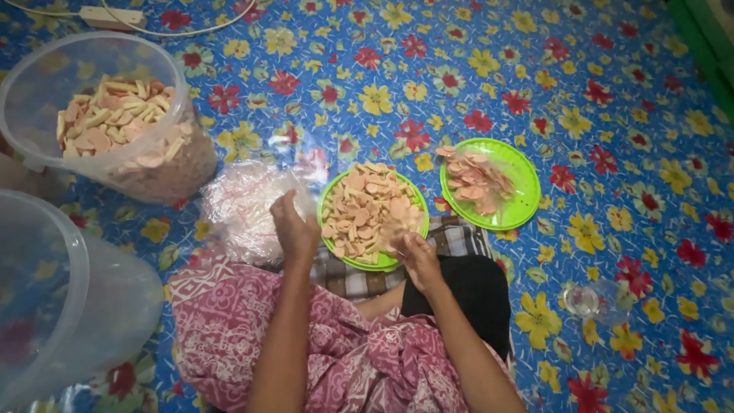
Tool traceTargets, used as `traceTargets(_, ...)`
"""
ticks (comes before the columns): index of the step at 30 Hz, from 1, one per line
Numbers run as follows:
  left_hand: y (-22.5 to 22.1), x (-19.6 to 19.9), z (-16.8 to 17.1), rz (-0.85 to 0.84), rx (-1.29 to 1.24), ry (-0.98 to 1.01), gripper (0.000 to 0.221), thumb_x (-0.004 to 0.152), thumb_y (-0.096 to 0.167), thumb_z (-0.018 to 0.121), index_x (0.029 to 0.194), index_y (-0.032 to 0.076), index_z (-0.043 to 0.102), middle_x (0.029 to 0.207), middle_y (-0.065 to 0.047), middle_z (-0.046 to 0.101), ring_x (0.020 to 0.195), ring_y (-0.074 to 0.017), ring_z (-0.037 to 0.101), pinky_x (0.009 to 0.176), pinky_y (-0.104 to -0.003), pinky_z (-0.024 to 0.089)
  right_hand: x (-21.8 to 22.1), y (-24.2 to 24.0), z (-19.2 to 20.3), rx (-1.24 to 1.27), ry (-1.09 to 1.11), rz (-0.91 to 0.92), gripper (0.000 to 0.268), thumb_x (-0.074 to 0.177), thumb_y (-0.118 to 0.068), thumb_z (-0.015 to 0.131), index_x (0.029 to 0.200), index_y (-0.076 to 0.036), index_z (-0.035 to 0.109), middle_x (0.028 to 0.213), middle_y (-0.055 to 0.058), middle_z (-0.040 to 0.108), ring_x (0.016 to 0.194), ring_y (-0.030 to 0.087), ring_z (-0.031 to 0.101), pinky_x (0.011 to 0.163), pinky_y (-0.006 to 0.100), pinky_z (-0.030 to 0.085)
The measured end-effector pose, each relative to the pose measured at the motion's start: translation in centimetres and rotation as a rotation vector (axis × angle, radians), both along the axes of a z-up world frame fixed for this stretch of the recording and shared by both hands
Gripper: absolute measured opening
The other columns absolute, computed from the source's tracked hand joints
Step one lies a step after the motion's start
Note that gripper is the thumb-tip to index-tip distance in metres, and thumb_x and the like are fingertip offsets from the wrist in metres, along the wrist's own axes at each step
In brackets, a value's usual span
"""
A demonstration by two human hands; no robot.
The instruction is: The person sorts food snacks from a large bowl into smaller green plates and clear bags while sitting on a floral-patterned floor.
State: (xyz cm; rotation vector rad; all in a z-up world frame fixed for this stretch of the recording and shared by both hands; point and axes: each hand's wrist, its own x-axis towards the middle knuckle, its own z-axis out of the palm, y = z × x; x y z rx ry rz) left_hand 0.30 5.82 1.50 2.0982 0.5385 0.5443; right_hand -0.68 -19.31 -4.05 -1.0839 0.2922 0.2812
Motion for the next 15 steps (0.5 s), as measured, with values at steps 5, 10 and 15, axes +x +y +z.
traceTargets(5, -1.1, 0.4, 1.2, -0.151, 0.200, -0.258, 0.056, 0.065, 0.001, 0.070, 0.117, 0.003, 0.051, 0.115, -0.024, 0.044, 0.108, -0.0442, 0.046, 0.091, -0.051, 0.039, -0.2, 0.5, 1.3, 0.105, 0.042, 0.052, 0.005, 0.085, -0.019, 0.061, 0.085, -0.014, 0.059, 0.084, 0.005, 0.067, 0.085, 0.019, 0.066, 0.075, 0.034, 0.050)
traceTargets(10, -4.2, -0.2, 2.2, -0.498, -0.345, 0.051, 0.046, 0.072, 0.030, 0.077, 0.114, 0.018, 0.062, 0.107, -0.006, 0.066, 0.109, -0.0272, 0.058, 0.095, -0.038, 0.043, -0.6, 1.3, 3.3, 0.012, 0.015, 0.244, 0.014, 0.084, -0.019, 0.060, 0.086, -0.005, 0.060, 0.080, 0.011, 0.066, 0.077, 0.018, 0.065, 0.069, 0.030, 0.050)
traceTargets(15, -5.1, 0.6, -0.7, -0.720, -0.296, 0.273, 0.016, 0.071, 0.024, 0.076, 0.085, 0.020, 0.072, 0.079, -0.003, 0.071, 0.089, -0.0234, 0.067, 0.081, -0.036, 0.050, -0.5, 1.5, 2.1, -0.184, 0.038, 0.334, 0.012, 0.082, -0.014, 0.066, 0.091, -0.008, 0.065, 0.082, 0.006, 0.067, 0.075, 0.014, 0.064, 0.069, 0.027, 0.050)
